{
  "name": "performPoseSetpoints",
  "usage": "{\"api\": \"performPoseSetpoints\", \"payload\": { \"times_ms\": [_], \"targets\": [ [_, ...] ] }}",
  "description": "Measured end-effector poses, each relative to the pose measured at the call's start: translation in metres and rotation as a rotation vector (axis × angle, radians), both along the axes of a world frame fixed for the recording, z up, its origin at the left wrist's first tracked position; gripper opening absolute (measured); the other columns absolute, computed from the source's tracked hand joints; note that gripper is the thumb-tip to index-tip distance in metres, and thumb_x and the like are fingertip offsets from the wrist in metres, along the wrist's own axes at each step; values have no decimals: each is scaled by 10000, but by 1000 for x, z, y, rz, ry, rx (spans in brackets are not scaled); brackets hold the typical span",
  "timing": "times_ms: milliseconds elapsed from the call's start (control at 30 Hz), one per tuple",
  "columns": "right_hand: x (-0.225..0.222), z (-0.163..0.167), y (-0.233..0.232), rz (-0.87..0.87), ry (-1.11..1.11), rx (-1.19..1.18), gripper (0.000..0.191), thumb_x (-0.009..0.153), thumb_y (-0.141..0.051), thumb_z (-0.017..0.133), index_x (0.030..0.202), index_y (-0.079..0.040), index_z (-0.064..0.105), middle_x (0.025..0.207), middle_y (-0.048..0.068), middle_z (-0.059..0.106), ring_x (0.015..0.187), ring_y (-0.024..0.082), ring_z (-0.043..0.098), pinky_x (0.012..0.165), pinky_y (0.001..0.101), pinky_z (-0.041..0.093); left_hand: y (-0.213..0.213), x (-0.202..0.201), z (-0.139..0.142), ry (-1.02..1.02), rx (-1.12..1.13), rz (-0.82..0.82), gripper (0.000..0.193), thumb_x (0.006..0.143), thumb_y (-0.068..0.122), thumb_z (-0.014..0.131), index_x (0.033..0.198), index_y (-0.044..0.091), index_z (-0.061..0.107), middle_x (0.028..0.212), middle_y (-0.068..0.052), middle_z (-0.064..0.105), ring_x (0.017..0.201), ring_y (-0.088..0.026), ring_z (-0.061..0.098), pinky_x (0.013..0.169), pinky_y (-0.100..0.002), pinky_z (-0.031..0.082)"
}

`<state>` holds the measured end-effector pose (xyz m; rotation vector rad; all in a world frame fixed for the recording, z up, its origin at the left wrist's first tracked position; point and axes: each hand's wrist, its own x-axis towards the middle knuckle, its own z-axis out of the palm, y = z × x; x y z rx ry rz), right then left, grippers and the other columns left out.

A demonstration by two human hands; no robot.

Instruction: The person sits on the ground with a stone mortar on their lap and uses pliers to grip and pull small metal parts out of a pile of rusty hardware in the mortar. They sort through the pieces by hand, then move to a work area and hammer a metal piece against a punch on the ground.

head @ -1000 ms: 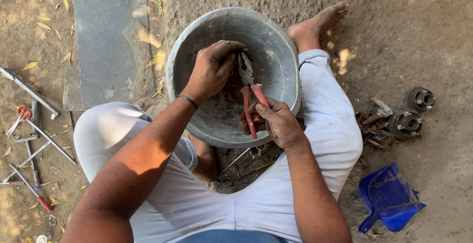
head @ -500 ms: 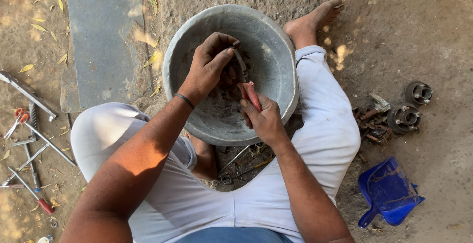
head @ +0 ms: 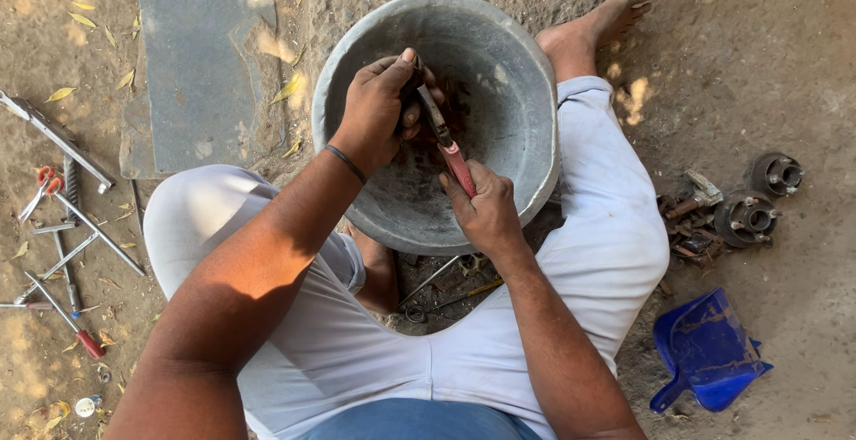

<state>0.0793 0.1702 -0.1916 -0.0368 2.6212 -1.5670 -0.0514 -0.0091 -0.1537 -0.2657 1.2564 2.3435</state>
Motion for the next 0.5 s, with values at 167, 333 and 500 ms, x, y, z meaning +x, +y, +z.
{"api": "performPoseSetpoints", "payload": {
  "times_ms": [167,333,500],
  "targets": [
    [0,2,3,-29,-135,-66,316,1028,-376,649,944,-73,674,570,-21,494,514,69,506,465,281,396,-3,-1,2,99,-6,-58,338,1082,323,544,1006,22,679,888,-104,736,629,-108,645,548,-250,533],
    [1,7,6,-64,-152,-187,347,1002,-367,652,1192,-83,708,604,-48,520,534,54,505,472,262,415,1,-3,-8,321,-474,-114,305,974,329,751,1051,39,704,832,-37,674,661,-65,596,552,-228,491],
    [1,5,11,-73,-189,-150,336,1006,-365,674,1154,-67,722,622,-41,552,567,48,538,507,249,457,1,-3,-11,309,-426,-81,268,1006,295,679,1080,45,741,830,3,709,664,-58,609,581,-234,533]
  ]
}}
